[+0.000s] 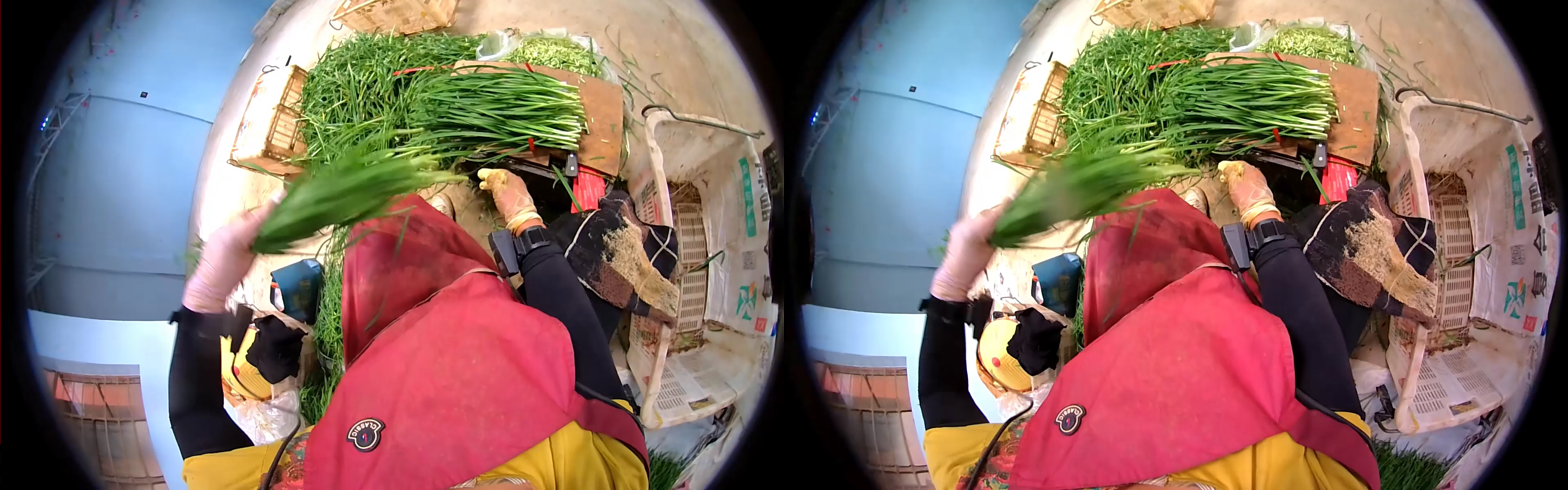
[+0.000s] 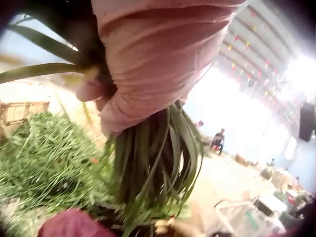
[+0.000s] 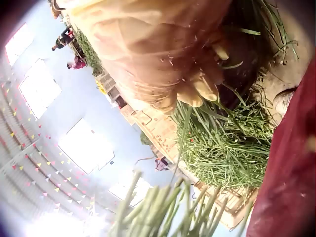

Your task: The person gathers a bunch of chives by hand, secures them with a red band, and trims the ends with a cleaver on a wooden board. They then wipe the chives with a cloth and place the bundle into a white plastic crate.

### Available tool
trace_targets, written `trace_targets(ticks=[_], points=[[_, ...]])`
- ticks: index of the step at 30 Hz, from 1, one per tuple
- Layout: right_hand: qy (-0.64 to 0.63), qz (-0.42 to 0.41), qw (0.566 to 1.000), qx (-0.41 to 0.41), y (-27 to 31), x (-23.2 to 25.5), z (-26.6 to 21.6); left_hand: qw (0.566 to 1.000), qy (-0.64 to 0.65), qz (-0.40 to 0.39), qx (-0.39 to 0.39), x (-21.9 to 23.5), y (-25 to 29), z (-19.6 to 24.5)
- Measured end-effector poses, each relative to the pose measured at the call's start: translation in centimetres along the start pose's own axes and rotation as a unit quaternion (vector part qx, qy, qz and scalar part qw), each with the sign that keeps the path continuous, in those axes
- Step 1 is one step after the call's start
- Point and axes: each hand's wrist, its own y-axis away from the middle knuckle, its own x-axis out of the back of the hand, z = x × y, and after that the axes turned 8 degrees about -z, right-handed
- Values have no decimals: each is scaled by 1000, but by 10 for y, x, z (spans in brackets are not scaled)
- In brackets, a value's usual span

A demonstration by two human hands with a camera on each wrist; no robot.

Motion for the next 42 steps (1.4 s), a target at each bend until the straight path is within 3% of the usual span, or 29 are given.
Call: trace_targets(ticks=[1,3,4,5,10,12,13,15,16,17,19,20,21,23,25,27,30,32,35,37,38,39,41,42], points=[[-42,-10,999,-16,5,4,-14,995,-52,-85,28,-20,13,4],[-67,-11,997,-22,9,7,-25,983,-30,-179,23,-60,37,22],[-67,-15,997,-24,9,5,-23,988,39,-150,-15,-79,50,27],[-78,-17,996,-27,8,4,-20,980,53,-194,4,-99,63,29],[-128,-71,988,-41,13,2,-30,973,121,-196,34,-129,85,53],[34,-138,990,-22,12,1,-38,973,112,-195,45,-133,92,53],[35,-140,989,-23,14,-3,-36,975,99,-194,51,-136,94,52],[-33,-191,981,19,17,-13,-32,978,104,-176,47,-142,98,50],[5,-229,973,31,18,-16,-35,981,107,-158,44,-146,100,48],[-13,-218,973,72,26,-26,-36,983,110,-141,40,-151,102,47],[-5,-277,960,34,31,-41,-29,983,117,-133,42,-162,106,43],[119,-332,935,-44,28,-42,-26,984,119,-125,46,-167,108,42],[170,-267,949,7,39,-47,-21,983,124,-125,46,-171,110,41],[259,-304,911,-101,44,-41,-45,985,127,-108,44,-172,113,41],[437,-249,864,-5,37,-36,-2,983,141,-102,49,-177,117,38],[361,-186,891,-201,32,-22,-27,985,138,-91,39,-185,123,33],[172,-164,968,-82,17,-19,-31,983,157,-86,47,-196,130,30],[71,-158,985,12,9,-35,-69,983,163,-74,44,-200,131,31],[36,-208,977,-10,18,-76,-125,985,158,-57,32,-205,132,29],[135,-309,941,18,15,-97,-115,986,155,-53,31,-209,134,27],[245,-286,925,-46,19,-102,-122,986,156,-50,34,-210,135,26],[247,-289,924,-44,16,-102,-111,985,162,-50,31,-212,138,24],[233,-182,954,-56,12,-86,-69,983,171,-49,33,-215,141,23],[276,-157,948,-38,11,-71,-57,986,156,-52,36,-217,142,22]])
